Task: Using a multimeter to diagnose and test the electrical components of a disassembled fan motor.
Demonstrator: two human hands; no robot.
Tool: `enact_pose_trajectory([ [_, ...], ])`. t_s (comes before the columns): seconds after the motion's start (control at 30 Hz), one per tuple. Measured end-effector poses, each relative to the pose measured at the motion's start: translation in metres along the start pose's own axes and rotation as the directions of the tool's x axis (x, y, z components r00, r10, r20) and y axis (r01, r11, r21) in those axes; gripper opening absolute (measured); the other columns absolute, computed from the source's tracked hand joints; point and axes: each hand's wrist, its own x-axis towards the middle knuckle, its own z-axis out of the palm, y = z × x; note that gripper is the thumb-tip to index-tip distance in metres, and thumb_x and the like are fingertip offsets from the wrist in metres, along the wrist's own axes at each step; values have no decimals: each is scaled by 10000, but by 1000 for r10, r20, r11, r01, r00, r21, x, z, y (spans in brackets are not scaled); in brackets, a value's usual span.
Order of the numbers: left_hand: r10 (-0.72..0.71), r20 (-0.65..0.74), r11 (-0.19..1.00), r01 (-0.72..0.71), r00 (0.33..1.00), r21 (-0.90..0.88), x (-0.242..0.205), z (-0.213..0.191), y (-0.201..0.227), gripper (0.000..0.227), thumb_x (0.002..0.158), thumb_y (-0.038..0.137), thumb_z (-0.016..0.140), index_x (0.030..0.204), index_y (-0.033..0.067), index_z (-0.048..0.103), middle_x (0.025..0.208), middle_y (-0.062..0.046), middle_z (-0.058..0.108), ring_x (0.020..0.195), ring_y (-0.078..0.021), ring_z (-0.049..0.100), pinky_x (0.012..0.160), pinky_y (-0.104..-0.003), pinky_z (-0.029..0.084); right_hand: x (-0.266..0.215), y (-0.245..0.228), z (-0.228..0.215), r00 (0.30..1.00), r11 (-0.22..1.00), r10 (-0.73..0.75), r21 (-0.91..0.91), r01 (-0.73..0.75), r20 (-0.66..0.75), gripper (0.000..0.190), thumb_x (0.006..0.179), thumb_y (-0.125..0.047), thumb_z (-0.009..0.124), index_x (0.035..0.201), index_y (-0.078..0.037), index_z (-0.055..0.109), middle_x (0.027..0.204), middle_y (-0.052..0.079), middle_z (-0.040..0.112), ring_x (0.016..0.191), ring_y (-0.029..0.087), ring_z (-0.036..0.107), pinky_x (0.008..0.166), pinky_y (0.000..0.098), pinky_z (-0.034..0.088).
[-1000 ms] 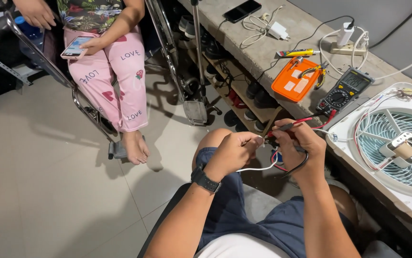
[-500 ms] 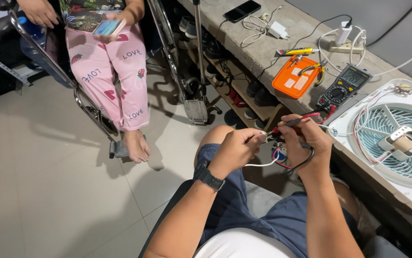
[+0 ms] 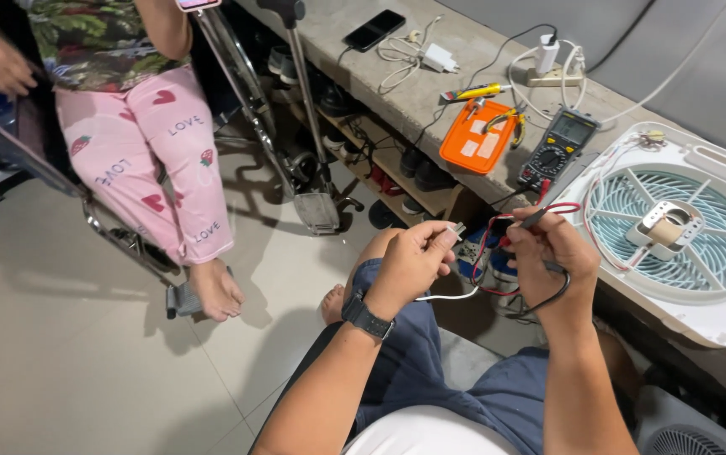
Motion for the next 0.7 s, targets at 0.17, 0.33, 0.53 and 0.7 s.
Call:
enact_pose_trajectory([
  [0.17, 79, 65, 988, -69, 995, -141, 13, 24, -12, 333, 1073, 200, 726, 1336, -2, 704, 952, -182, 803, 786, -177, 786, 695, -281, 687, -14, 15, -8, 999, 998, 48, -31, -47, 13, 133, 1046, 20, 735, 1167, 31, 791, 857, 179, 765, 676, 189, 718, 506, 276, 627],
  [0.33, 111, 111, 978, -89, 988, -188, 19, 34, -20, 372, 1042, 136, 766, 1333, -44, 623, 968, -174, 743, 823, -189, 778, 722, -284, 688, -18, 15, -15, 994, 993, 107, -49, -106, 10, 148, 1034, 35, 729, 1166, 40, 794, 852, 200, 765, 673, 211, 723, 532, 303, 632],
  [0.53, 143, 93, 970, -121, 985, -210, 18, 33, -26, 366, 1017, 114, 791, 1300, -39, 616, 917, -135, 706, 793, -183, 774, 689, -261, 679, -17, 17, -16, 990, 989, 141, -43, -140, 24, 169, 1053, 32, 704, 1203, 56, 777, 897, 211, 771, 703, 193, 706, 571, 307, 636],
  [0.7, 117, 39, 978, -108, 992, -180, 8, 20, -30, 334, 1026, 123, 787, 1279, -22, 625, 909, -124, 696, 800, -185, 777, 706, -275, 681, -20, 36, -4, 992, 994, 112, -21, -111, 57, 158, 1059, 25, 718, 1200, 54, 784, 910, 196, 779, 720, 177, 717, 557, 281, 638],
])
